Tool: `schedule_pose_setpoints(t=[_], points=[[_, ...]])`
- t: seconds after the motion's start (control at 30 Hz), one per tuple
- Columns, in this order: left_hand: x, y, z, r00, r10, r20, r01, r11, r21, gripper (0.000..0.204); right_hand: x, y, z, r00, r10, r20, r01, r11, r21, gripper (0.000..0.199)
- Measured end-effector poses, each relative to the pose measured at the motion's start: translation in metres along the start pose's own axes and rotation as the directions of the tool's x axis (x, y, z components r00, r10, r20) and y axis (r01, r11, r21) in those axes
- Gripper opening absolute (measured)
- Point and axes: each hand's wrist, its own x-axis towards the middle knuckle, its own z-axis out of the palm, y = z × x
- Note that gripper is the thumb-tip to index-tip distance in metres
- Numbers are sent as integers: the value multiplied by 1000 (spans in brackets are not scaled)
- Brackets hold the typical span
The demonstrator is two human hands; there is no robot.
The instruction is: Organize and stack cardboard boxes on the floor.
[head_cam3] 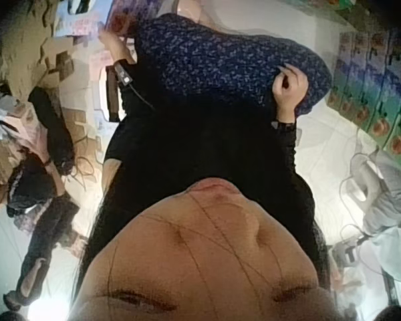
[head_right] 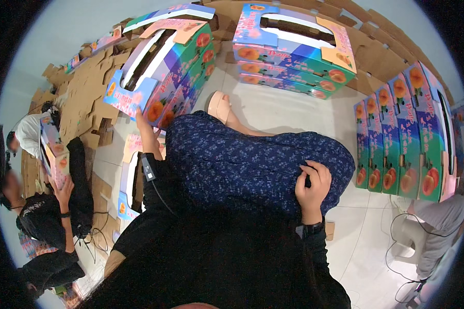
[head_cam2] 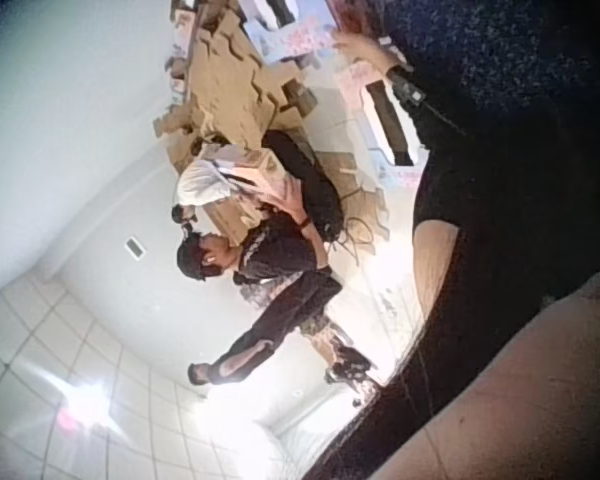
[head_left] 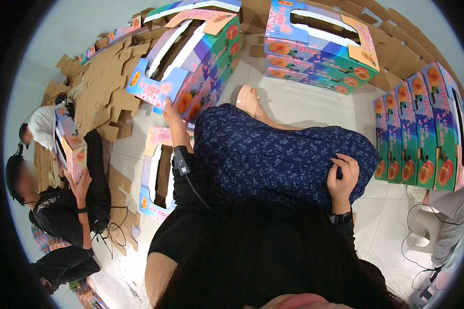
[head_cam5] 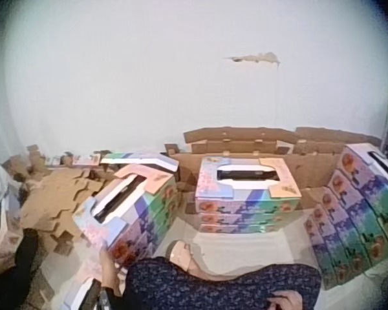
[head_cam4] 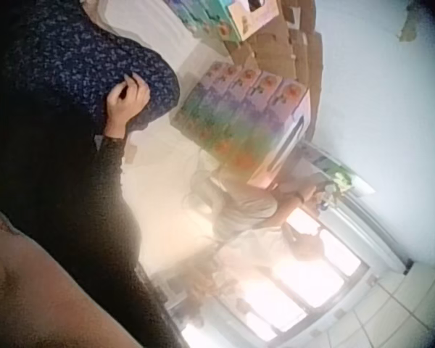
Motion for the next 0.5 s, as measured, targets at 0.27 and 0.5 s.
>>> schedule_pose_setpoints(t=[0.27, 0.5], points=[[-12, 4, -6, 1000, -12, -12, 13, 999, 45, 111, 0, -1, 1, 999, -41, -10, 41, 999, -3, 14], [-17, -8, -5, 909, 399, -121, -407, 912, -53, 82, -2, -3, 0, 1000, -17, -8, 18, 999, 30, 16]])
